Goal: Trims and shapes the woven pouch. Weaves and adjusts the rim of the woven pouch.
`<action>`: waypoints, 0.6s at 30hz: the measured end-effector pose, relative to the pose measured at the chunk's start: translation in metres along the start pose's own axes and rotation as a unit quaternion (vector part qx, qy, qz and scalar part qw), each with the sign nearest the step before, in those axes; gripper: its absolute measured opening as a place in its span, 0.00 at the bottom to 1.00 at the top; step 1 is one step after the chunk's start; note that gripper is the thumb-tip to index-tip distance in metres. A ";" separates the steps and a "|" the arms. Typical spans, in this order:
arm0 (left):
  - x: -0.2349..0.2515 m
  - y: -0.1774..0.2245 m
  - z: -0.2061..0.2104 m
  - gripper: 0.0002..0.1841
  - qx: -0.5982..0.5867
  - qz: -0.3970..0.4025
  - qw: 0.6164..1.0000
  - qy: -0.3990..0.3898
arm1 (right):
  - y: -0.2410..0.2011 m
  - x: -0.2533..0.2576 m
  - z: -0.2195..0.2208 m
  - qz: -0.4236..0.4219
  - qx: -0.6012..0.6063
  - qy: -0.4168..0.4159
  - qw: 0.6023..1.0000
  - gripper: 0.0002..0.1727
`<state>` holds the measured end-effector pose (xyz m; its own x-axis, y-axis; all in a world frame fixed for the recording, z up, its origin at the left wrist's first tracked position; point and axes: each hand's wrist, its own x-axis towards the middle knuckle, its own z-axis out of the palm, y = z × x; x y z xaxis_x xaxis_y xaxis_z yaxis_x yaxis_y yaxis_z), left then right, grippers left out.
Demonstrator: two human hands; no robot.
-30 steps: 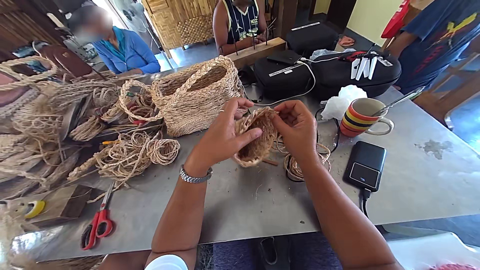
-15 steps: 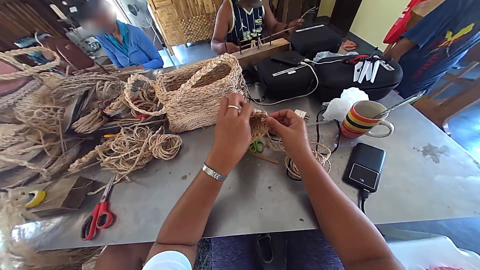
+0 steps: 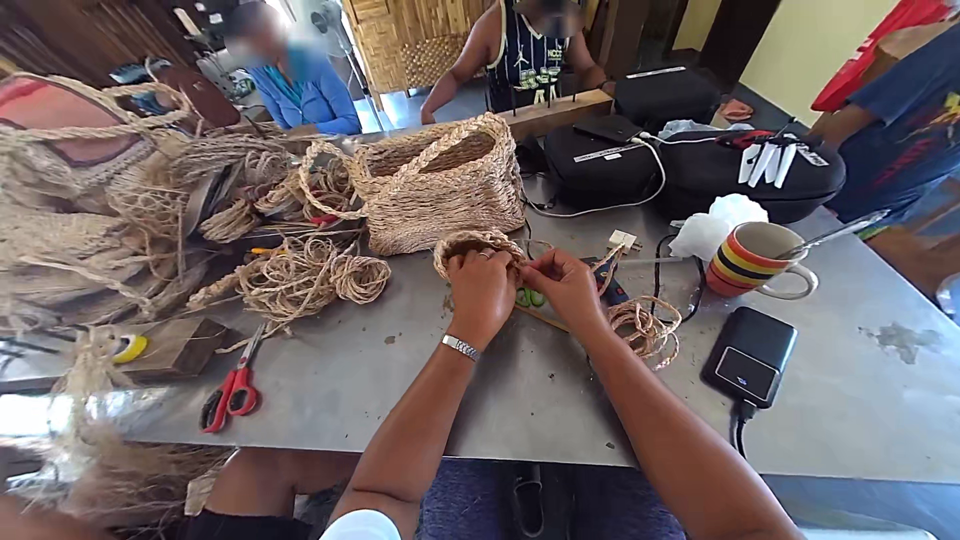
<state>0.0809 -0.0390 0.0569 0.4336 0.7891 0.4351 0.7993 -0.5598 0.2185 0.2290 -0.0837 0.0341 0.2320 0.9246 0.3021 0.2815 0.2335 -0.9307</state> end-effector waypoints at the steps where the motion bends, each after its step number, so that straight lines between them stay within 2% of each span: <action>1: -0.001 -0.003 0.004 0.10 -0.021 -0.010 1.000 0.003 | 0.003 0.001 0.002 0.005 -0.007 -0.003 1.000 0.10; 4: 0.002 -0.006 0.010 0.11 -0.078 -0.059 0.995 -0.018 | 0.007 0.008 0.004 0.029 0.012 -0.005 0.999 0.13; 7: 0.006 -0.003 0.009 0.15 -0.097 -0.093 0.988 -0.072 | 0.014 0.011 0.004 0.054 0.030 -0.011 0.998 0.15; 12: 0.007 -0.002 -0.001 0.16 -0.069 -0.094 0.986 -0.118 | 0.015 0.008 0.007 0.075 0.086 -0.019 0.993 0.16; 18: 0.001 -0.002 0.002 0.20 -0.046 -0.073 0.989 -0.120 | 0.016 0.003 0.011 0.098 0.117 -0.016 0.988 0.16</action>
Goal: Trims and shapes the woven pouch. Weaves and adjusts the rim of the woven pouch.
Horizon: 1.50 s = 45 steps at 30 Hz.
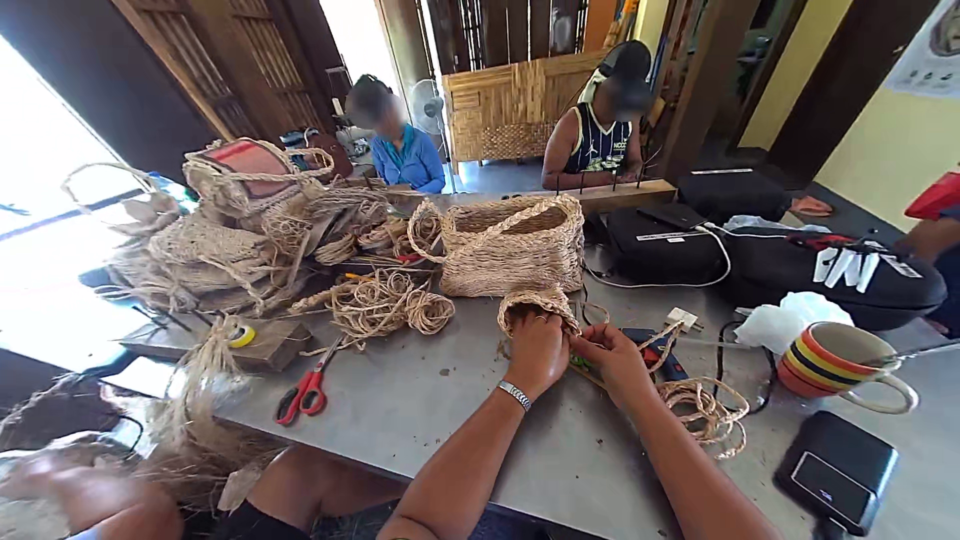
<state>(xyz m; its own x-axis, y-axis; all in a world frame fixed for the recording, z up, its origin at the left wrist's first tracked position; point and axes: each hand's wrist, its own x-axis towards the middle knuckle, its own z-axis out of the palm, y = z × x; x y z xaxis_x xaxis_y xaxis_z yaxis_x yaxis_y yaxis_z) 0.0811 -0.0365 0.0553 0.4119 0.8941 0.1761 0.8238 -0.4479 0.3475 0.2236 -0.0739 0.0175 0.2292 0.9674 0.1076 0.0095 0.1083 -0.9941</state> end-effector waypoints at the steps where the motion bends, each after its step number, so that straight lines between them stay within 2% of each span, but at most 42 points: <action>1: 0.000 0.001 0.001 0.20 -0.001 0.000 1.000 0.000 | 0.001 0.000 0.000 0.005 0.008 0.002 1.000 0.15; 6: 0.000 0.001 0.003 0.19 -0.028 -0.002 1.000 0.002 | -0.003 0.000 0.002 0.003 -0.010 0.022 1.000 0.11; 10: -0.003 -0.005 0.019 0.17 -0.040 0.049 0.996 0.055 | 0.004 -0.001 -0.005 0.010 -0.046 0.029 0.998 0.12; 13: -0.010 -0.002 0.018 0.16 -0.037 0.064 0.995 0.066 | 0.007 0.002 -0.005 -0.004 -0.027 0.042 0.999 0.11; 22: -0.009 0.003 0.019 0.16 -0.036 0.047 0.997 0.056 | 0.008 0.006 -0.002 -0.010 -0.069 0.077 0.995 0.10; 27: -0.008 0.002 0.015 0.17 -0.055 0.045 0.994 0.082 | 0.006 0.002 -0.006 -0.033 -0.009 0.046 0.998 0.11; 35: 0.001 -0.003 0.017 0.15 -0.062 0.040 0.993 0.091 | 0.002 0.001 0.003 -0.085 -0.067 0.078 0.991 0.09; 39: -0.010 0.004 0.018 0.15 -0.062 0.052 0.990 0.117 | -0.002 0.001 0.001 -0.066 -0.096 0.093 0.989 0.07; 45: -0.010 0.007 0.026 0.15 -0.047 0.059 0.991 0.110 | -0.005 0.003 -0.004 -0.017 -0.172 0.097 0.980 0.11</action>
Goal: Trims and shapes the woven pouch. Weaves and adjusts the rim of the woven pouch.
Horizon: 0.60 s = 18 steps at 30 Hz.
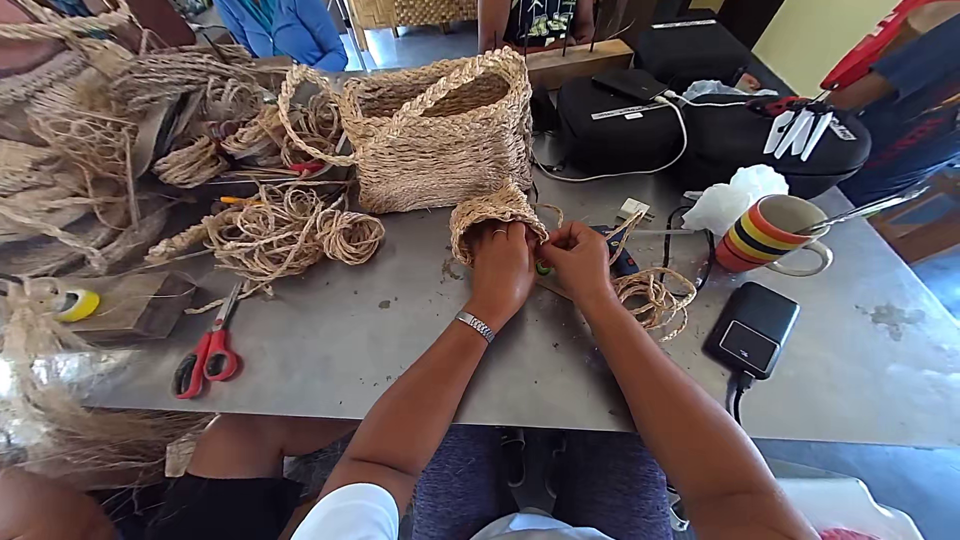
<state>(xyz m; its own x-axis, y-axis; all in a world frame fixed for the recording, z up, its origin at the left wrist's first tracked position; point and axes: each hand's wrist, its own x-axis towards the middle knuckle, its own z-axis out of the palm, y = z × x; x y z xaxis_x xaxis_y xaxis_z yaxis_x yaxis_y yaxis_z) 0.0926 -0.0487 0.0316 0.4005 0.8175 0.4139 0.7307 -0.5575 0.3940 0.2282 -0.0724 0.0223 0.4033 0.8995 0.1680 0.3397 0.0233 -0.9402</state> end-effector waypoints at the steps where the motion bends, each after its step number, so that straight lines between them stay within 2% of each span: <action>1: 0.000 0.000 0.000 0.15 -0.005 0.001 1.000 -0.009 | 0.000 0.000 0.000 0.003 -0.012 0.001 1.000 0.11; 4: 0.003 -0.002 -0.003 0.14 -0.050 0.001 0.998 -0.040 | 0.005 0.002 -0.004 -0.009 -0.014 0.004 1.000 0.10; 8: 0.005 -0.008 -0.002 0.12 -0.084 0.013 0.996 -0.001 | 0.004 0.003 -0.004 -0.044 0.013 0.003 0.999 0.08; 11: 0.009 -0.013 0.004 0.11 -0.069 0.013 0.997 0.029 | 0.004 0.003 -0.002 -0.061 0.018 -0.006 0.998 0.09; 18: 0.011 -0.015 -0.006 0.10 -0.039 0.019 0.999 0.007 | -0.002 -0.003 -0.003 -0.079 0.043 -0.024 0.996 0.12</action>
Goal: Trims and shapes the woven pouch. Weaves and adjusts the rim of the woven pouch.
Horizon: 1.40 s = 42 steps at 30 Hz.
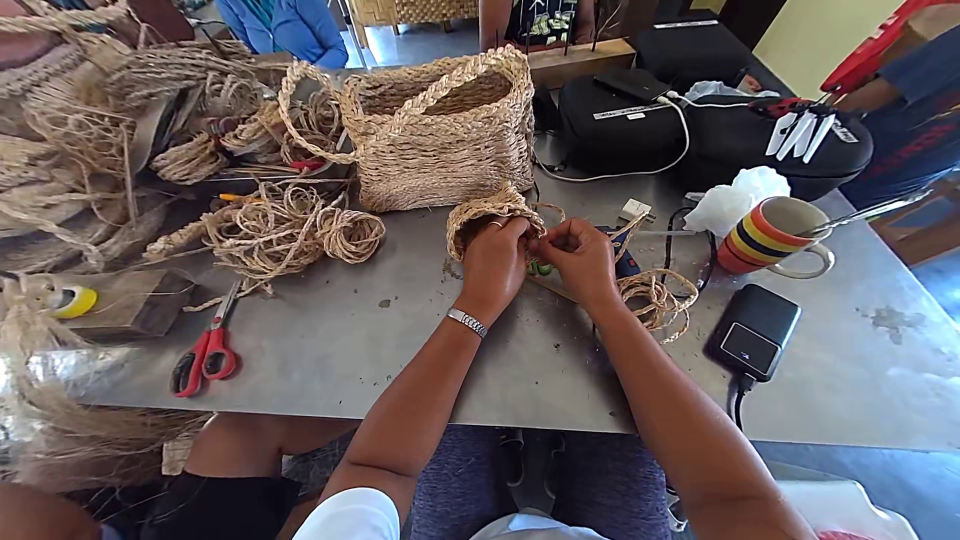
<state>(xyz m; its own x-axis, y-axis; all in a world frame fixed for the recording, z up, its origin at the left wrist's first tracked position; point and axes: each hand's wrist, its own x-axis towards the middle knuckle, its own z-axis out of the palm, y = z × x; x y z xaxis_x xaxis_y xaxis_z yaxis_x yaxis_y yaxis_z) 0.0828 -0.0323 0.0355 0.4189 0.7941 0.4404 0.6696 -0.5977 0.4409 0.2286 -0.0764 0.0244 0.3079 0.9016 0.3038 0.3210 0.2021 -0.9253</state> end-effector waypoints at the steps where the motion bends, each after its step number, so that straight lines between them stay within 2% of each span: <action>1: 0.000 0.000 0.000 0.10 0.000 -0.003 1.000 0.000 | 0.000 0.000 0.000 -0.001 0.004 -0.001 1.000 0.12; 6: 0.002 -0.001 0.002 0.09 -0.004 -0.016 1.000 0.023 | -0.004 0.001 -0.009 0.014 0.038 -0.052 0.998 0.12; 14: 0.001 -0.004 0.003 0.10 -0.054 -0.010 0.997 0.055 | -0.007 -0.001 -0.002 0.014 0.014 0.001 1.000 0.09; 20: -0.002 0.000 0.007 0.12 -0.045 0.001 0.998 0.050 | -0.001 0.001 -0.003 0.025 0.026 0.017 0.999 0.10; 30: 0.001 -0.004 0.002 0.08 -0.012 0.016 1.000 0.001 | -0.002 -0.001 0.000 0.031 0.040 0.010 0.999 0.12; 32: 0.001 -0.004 0.000 0.09 -0.014 0.010 1.000 -0.004 | -0.001 0.000 -0.001 0.023 0.044 -0.012 0.999 0.13; 37: 0.002 -0.008 0.001 0.10 -0.037 0.005 0.999 -0.001 | 0.000 -0.001 0.002 0.027 0.047 -0.065 0.996 0.25; 42: 0.002 -0.001 0.004 0.12 -0.024 -0.014 0.999 0.036 | -0.001 -0.003 0.004 0.005 0.023 -0.043 0.999 0.24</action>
<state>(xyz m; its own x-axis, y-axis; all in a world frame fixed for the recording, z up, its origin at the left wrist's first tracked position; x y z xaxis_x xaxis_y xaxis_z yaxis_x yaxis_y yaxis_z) 0.0852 -0.0300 0.0327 0.3547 0.8018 0.4810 0.6496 -0.5813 0.4900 0.2238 -0.0777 0.0233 0.2327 0.9328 0.2751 0.2769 0.2076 -0.9382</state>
